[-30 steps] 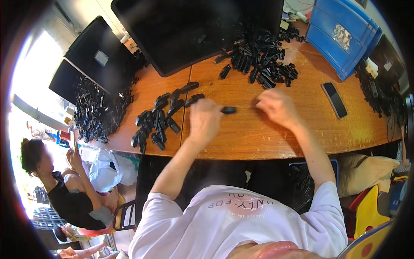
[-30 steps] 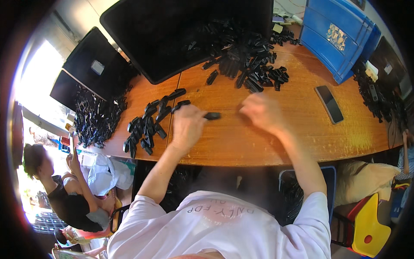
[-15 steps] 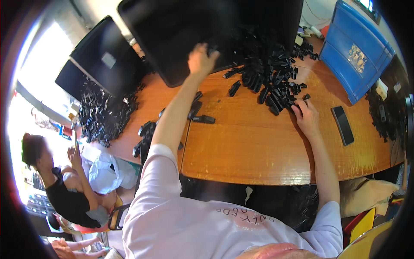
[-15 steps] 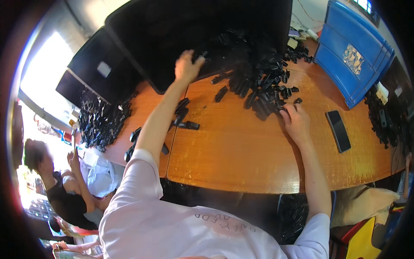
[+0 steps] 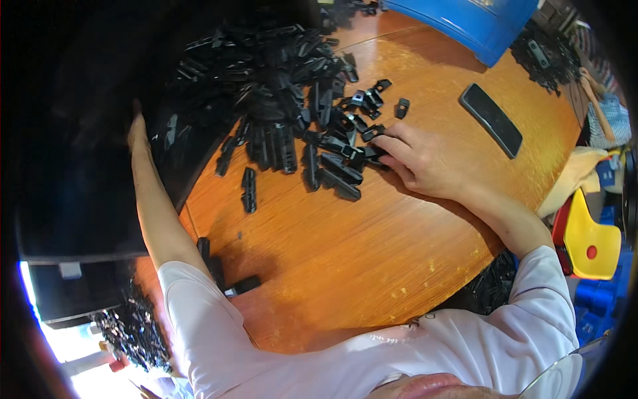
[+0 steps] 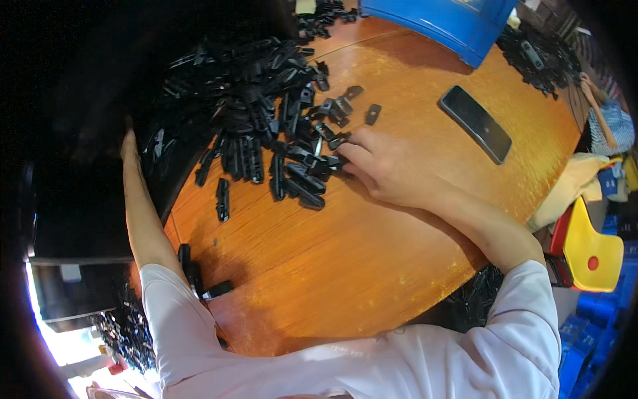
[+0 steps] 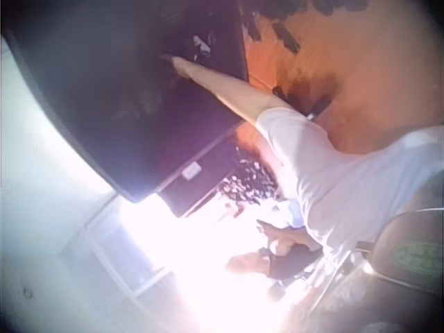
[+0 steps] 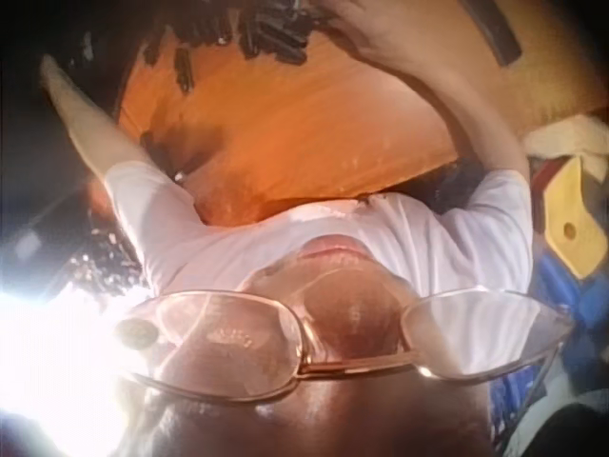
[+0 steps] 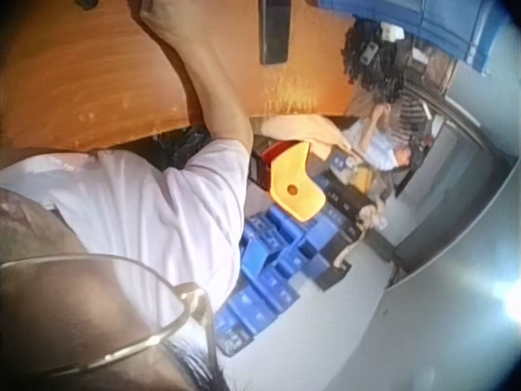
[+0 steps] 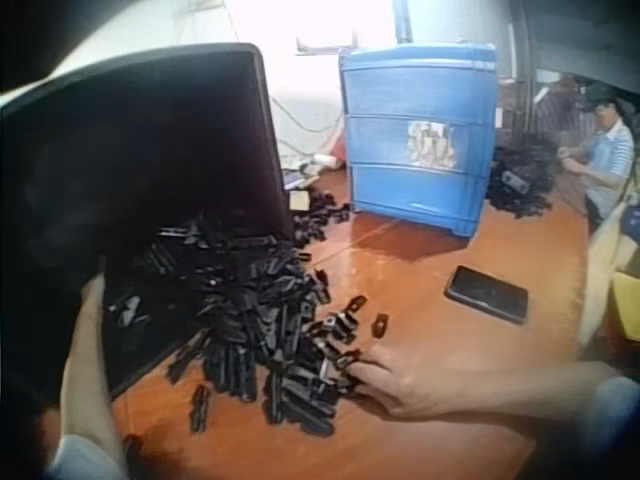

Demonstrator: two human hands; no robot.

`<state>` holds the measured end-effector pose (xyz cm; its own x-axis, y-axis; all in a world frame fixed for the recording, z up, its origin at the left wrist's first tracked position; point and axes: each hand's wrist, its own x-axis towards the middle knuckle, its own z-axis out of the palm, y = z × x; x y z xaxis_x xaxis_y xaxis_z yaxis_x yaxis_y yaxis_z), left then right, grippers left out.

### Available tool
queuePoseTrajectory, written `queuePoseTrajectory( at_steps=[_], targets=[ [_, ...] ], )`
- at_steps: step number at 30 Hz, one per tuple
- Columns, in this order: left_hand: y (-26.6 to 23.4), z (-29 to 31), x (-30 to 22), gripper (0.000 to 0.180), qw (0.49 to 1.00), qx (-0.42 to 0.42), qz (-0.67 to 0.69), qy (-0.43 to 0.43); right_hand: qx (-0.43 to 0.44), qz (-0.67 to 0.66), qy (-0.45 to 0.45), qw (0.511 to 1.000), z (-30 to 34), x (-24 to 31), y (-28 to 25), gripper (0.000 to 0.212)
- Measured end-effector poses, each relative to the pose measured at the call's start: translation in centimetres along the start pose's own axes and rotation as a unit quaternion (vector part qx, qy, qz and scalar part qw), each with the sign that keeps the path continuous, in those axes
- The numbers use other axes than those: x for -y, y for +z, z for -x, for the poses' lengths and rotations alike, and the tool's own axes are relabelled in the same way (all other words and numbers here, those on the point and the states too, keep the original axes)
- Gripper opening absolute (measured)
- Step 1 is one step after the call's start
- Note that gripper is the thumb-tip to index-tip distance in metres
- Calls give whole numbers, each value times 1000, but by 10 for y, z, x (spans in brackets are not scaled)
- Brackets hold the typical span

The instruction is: The person repeatedly assembles plastic components together by hand and sets them on the table.

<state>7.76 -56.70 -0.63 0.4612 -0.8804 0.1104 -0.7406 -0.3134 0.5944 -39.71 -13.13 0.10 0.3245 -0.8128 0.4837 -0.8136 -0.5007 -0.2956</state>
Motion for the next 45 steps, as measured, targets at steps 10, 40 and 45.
queuePoseTrajectory(
  at_steps=[10,40,45],
  targets=[
    [8,155,-71,54,990,25,-57,124,-39,-17,-14,999,11,-7,8,32],
    [-112,537,44,38,863,6,23,505,-136,-326,162,921,91,63,4,18],
    [-116,557,59,40,842,18,-41,538,-131,-204,80,967,106,77,4,16]
  ],
)
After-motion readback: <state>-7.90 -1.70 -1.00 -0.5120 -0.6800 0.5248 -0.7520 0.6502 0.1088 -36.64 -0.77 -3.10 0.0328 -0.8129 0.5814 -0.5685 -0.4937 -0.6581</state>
